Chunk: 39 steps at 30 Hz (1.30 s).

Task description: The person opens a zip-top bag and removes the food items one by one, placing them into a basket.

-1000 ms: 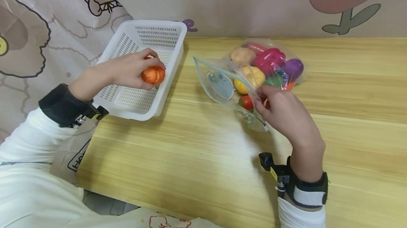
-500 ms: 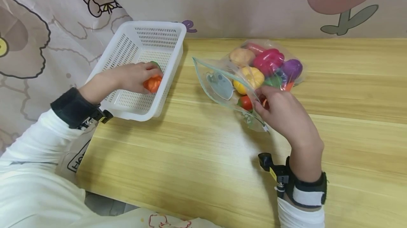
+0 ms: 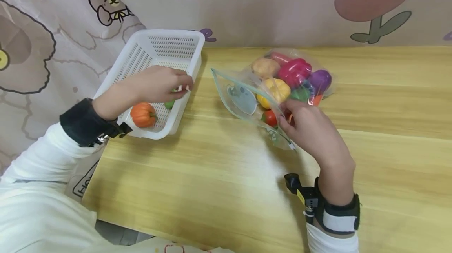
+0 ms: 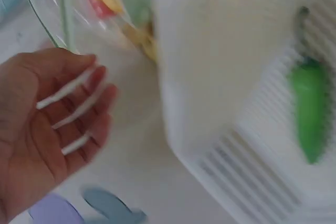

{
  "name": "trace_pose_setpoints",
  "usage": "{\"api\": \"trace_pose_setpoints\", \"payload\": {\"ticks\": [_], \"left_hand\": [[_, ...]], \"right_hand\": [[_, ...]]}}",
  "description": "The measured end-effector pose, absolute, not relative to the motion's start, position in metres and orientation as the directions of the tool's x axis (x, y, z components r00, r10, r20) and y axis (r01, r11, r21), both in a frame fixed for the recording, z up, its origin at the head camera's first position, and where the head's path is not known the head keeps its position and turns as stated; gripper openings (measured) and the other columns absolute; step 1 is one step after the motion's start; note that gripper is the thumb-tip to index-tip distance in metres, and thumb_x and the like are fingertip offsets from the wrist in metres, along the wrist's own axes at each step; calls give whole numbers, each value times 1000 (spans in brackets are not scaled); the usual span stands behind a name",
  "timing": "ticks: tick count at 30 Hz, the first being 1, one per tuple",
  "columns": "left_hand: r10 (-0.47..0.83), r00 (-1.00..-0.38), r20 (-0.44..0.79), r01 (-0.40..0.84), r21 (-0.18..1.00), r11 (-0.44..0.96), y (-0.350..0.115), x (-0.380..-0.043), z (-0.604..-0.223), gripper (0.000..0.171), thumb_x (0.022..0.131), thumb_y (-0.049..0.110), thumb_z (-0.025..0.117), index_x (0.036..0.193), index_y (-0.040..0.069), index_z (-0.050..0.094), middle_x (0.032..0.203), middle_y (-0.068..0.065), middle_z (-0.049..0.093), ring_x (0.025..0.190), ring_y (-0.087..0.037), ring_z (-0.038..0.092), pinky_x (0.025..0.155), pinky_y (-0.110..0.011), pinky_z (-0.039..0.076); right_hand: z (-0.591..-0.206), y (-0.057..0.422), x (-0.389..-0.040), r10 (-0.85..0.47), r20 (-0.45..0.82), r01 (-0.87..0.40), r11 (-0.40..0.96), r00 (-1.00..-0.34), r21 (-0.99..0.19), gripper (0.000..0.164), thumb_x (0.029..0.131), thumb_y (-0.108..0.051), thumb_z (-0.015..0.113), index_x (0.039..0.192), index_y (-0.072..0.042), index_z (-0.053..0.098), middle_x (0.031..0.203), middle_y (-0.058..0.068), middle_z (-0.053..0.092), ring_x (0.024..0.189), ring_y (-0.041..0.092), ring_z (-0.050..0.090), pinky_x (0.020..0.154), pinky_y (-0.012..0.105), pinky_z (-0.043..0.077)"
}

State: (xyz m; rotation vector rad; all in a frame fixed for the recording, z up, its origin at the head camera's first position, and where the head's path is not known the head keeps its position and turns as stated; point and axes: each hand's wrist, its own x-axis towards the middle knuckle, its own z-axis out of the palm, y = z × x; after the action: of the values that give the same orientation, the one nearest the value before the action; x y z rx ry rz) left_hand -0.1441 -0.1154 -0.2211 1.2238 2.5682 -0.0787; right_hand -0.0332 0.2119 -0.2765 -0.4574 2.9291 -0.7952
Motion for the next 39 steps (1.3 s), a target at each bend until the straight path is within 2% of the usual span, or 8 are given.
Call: {"api": "trace_pose_setpoints", "payload": {"ticks": [3,7,12,21,27,31,34,39], "left_hand": [[872,-447,-201,873,114,474,-91,-132,-221,16,89,9,51,100,10,63,94,-2,67,78,-17,61,69,-32,51],[954,-261,-145,956,101,277,-57,-123,-225,17,89,8,46,97,9,62,90,-3,64,79,-20,59,69,-34,50],[950,-166,-263,981,55,186,-18,-121,-232,27,90,8,42,110,11,60,106,-5,62,98,-25,58,86,-34,47],[873,-152,-463,987,-30,156,21,-125,-247,32,92,10,41,124,8,49,117,-10,57,95,-27,59,86,-36,46],[798,-187,-574,982,-87,167,42,-122,-256,41,93,16,40,135,14,38,131,-9,50,114,-27,53,89,-36,48],[757,-174,-630,984,-133,115,55,-117,-262,49,98,22,35,145,15,27,139,-10,47,131,-28,41,100,-37,44],[740,-163,-653,984,-164,72,63,-115,-264,48,100,25,30,147,16,26,147,-6,38,135,-24,35,106,-38,39],[714,-146,-685,981,-192,17,73,-115,-266,47,99,24,29,146,18,25,152,-3,24,134,-18,33,103,-36,41]], "right_hand": [[-277,211,-32,-306,13,-271,820,-952,-505,22,88,-13,60,104,2,61,79,11,66,72,23,60,59,34,49],[-276,210,-32,-305,27,-276,815,-952,-510,20,87,-12,60,103,2,61,80,13,67,73,25,63,61,40,52],[-276,209,-33,-307,36,-281,810,-951,-515,20,87,-12,60,101,2,61,80,14,68,73,27,64,61,42,53],[-275,208,-32,-305,-2,-260,817,-952,-515,23,88,-14,59,105,2,60,81,15,68,75,27,64,63,43,52],[-275,207,-32,-324,66,-313,809,-944,-498,16,86,-10,61,98,0,62,76,11,68,70,23,63,57,33,49],[-276,207,-32,-325,82,-322,808,-942,-494,13,85,-10,62,95,-1,62,74,9,67,68,22,63,55,30,47],[-276,206,-31,-320,91,-322,810,-943,-490,11,85,-10,62,93,-2,62,74,9,67,68,22,62,56,32,47],[-274,207,-30,-305,103,-315,815,-947,-486,9,85,-9,63,90,-3,61,73,9,66,68,22,62,55,31,46]]}}
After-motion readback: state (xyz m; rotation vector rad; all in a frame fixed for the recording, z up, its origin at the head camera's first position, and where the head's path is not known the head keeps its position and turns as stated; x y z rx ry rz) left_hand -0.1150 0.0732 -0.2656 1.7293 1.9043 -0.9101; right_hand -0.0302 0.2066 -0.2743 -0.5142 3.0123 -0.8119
